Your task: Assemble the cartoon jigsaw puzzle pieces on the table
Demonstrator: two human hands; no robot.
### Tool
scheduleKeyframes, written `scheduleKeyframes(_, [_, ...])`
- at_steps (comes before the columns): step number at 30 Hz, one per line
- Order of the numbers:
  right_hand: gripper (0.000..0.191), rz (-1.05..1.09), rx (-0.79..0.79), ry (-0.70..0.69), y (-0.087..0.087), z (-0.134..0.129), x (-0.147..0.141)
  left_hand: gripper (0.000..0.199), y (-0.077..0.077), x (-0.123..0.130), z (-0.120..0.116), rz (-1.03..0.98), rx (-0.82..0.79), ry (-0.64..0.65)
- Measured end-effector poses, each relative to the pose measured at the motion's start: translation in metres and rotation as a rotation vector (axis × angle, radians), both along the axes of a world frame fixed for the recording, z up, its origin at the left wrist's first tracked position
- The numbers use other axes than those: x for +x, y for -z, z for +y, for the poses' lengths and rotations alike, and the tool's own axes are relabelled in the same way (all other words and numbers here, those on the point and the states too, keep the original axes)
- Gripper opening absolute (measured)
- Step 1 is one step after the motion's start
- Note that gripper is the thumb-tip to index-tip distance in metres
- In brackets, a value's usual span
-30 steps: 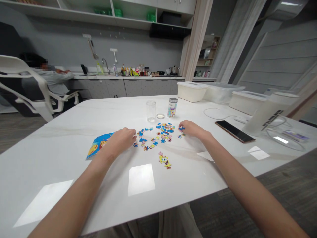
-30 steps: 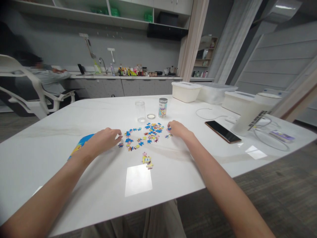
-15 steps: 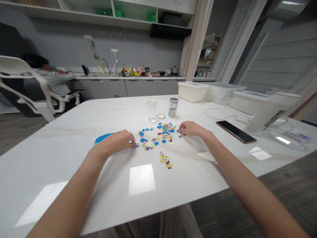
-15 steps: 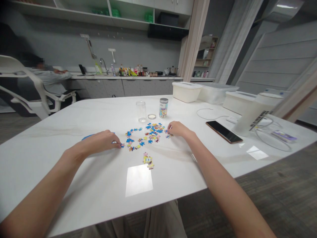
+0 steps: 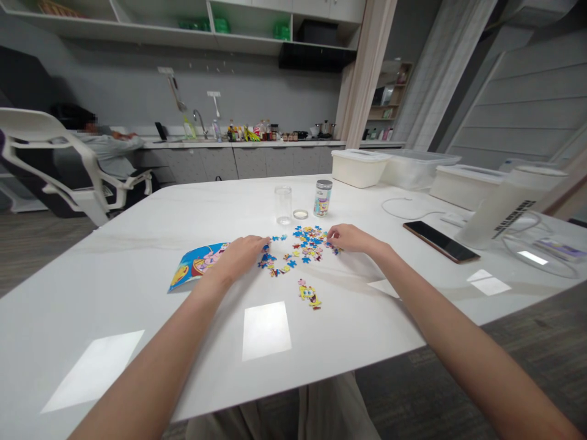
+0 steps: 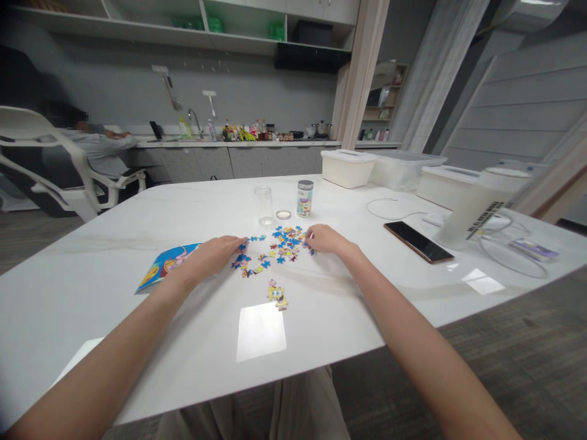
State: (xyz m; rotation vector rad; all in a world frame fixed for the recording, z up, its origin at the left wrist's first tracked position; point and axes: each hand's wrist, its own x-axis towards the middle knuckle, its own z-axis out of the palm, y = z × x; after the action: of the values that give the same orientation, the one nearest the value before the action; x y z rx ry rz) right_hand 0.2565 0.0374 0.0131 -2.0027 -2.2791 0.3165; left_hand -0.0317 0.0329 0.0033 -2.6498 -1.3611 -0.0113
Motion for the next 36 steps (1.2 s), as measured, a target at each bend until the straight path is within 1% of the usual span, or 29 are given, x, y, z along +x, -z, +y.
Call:
scheduleKeyframes(2, [0.023,0.017,-0.007,0.007,-0.001,-0.001,-0.001,0.040,0.002,0.000,0.003,-0.029,-0.038,0.000])
scheduleKeyframes(6, [0.022,0.048,-0.019,0.013,-0.001,-0.001,-0.001,0.030,0.005,-0.002,0.008,-0.116,-0.028,-0.019])
scheduleKeyframes(12, [0.023,0.022,-0.033,0.010,0.000,-0.001,0.000,0.032,0.010,-0.002,0.013,-0.275,-0.085,-0.083])
scheduleKeyframes(14, [0.024,0.012,-0.030,0.006,-0.001,-0.001,0.000,0.034,0.010,-0.003,0.015,-0.370,-0.105,-0.122])
scheduleKeyframes(17, [0.025,0.010,-0.019,0.010,-0.001,-0.002,0.000,0.024,0.008,-0.004,0.016,-0.542,-0.147,-0.171])
scheduleKeyframes(19, [0.023,0.021,0.011,0.023,-0.001,-0.002,0.000,0.018,0.006,-0.002,0.013,-0.695,-0.194,-0.168])
scheduleKeyframes(21, [0.021,0.074,0.063,0.020,-0.002,-0.004,-0.003,0.020,0.006,0.003,0.008,-0.885,-0.283,-0.127])
scheduleKeyframes(23, [0.020,0.205,0.082,-0.049,-0.004,-0.007,-0.009,0.027,0.006,0.010,0.001,-1.060,-0.421,-0.075])
scheduleKeyframes(24, [0.020,0.300,0.058,-0.111,-0.006,-0.010,-0.012,0.030,0.007,0.014,-0.003,-1.114,-0.484,-0.062])
scheduleKeyframes(26, [0.022,0.496,-0.064,-0.271,-0.008,-0.016,-0.021,0.033,0.008,0.022,-0.008,-1.166,-0.558,-0.060])
scheduleKeyframes(28, [0.021,0.634,-0.182,-0.371,-0.010,-0.022,-0.029,0.034,0.009,0.028,-0.012,-1.184,-0.597,-0.066])
scheduleKeyframes(31, [0.021,0.728,-0.292,-0.424,-0.010,-0.028,-0.036,0.033,0.009,0.032,-0.015,-1.192,-0.640,-0.060])
scheduleKeyframes(36, [0.018,0.793,-0.349,-0.455,-0.008,-0.030,-0.039,0.034,0.006,0.034,-0.020,-1.179,-0.673,-0.026])
